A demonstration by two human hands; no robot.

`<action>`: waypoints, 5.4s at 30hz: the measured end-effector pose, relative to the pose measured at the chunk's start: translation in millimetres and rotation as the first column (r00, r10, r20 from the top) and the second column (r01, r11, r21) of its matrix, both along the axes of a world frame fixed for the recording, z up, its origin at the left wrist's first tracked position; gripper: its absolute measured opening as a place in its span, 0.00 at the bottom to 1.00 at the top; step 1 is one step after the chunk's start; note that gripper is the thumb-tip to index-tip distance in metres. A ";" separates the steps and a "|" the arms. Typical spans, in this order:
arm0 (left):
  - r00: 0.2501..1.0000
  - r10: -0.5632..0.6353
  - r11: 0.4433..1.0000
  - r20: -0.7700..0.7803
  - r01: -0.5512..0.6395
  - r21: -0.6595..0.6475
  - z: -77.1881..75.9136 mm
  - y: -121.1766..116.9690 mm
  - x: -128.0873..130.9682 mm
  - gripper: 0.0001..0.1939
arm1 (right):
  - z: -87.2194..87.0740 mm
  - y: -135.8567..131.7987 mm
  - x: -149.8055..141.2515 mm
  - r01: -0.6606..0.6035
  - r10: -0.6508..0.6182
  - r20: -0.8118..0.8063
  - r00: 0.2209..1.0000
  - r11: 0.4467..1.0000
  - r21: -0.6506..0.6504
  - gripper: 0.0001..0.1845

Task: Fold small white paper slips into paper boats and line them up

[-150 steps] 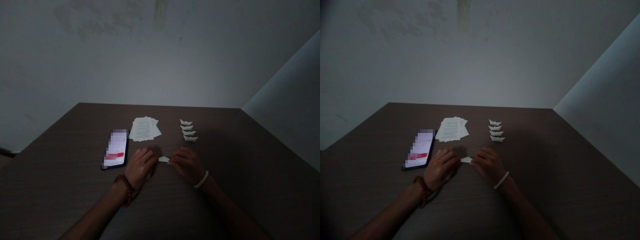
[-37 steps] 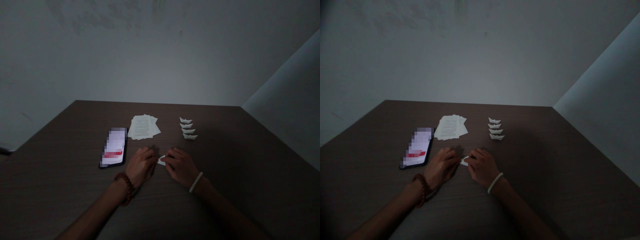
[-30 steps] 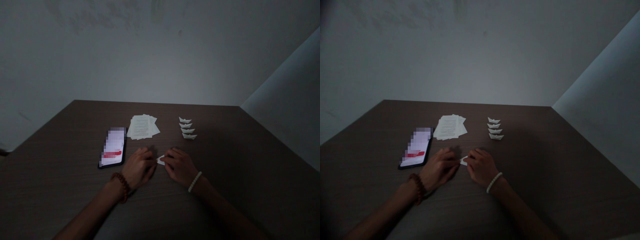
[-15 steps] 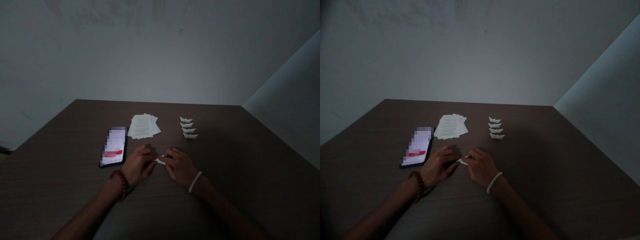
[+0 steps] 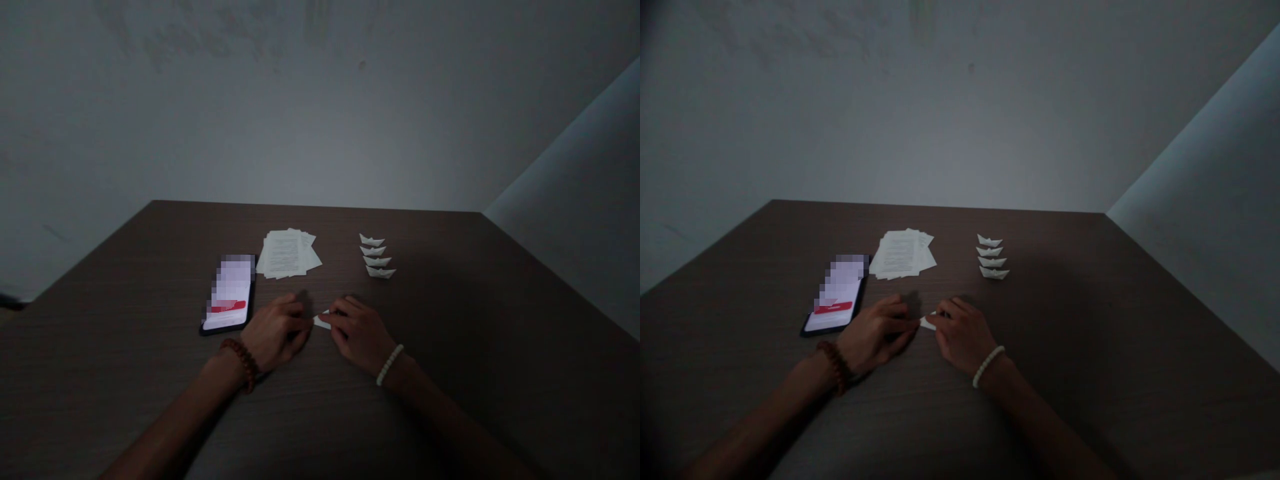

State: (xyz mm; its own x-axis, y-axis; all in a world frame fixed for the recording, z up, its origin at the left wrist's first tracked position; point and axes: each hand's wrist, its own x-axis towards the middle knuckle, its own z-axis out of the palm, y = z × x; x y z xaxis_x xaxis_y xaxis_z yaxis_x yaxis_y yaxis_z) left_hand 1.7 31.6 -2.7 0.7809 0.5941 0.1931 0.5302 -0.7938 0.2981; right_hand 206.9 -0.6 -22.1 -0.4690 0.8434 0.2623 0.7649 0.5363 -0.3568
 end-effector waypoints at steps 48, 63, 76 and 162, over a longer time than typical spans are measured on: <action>1.000 -0.006 0.998 0.004 0.005 0.063 -3.6 2.0 -2.7 0.11 | -6.7 16.7 -16.7 0.250 -0.249 -0.154 0.956 0.968 -0.011 0.03; 0.997 -0.030 0.995 -0.070 0.037 0.097 -1.0 0.8 -3.5 0.11 | -3.9 16.1 -16.9 0.253 -0.262 -0.158 0.952 0.964 -0.076 0.02; 0.998 -0.050 0.995 -0.037 0.053 0.085 -0.3 1.4 -4.6 0.11 | -3.7 14.4 -18.9 0.268 -0.273 -0.177 0.946 0.962 -0.053 0.02; 1.000 -0.009 0.978 -0.012 0.012 0.209 -11.3 -3.8 2.1 0.14 | 16.9 13.2 15.4 -0.183 0.182 0.009 0.983 0.982 0.041 0.14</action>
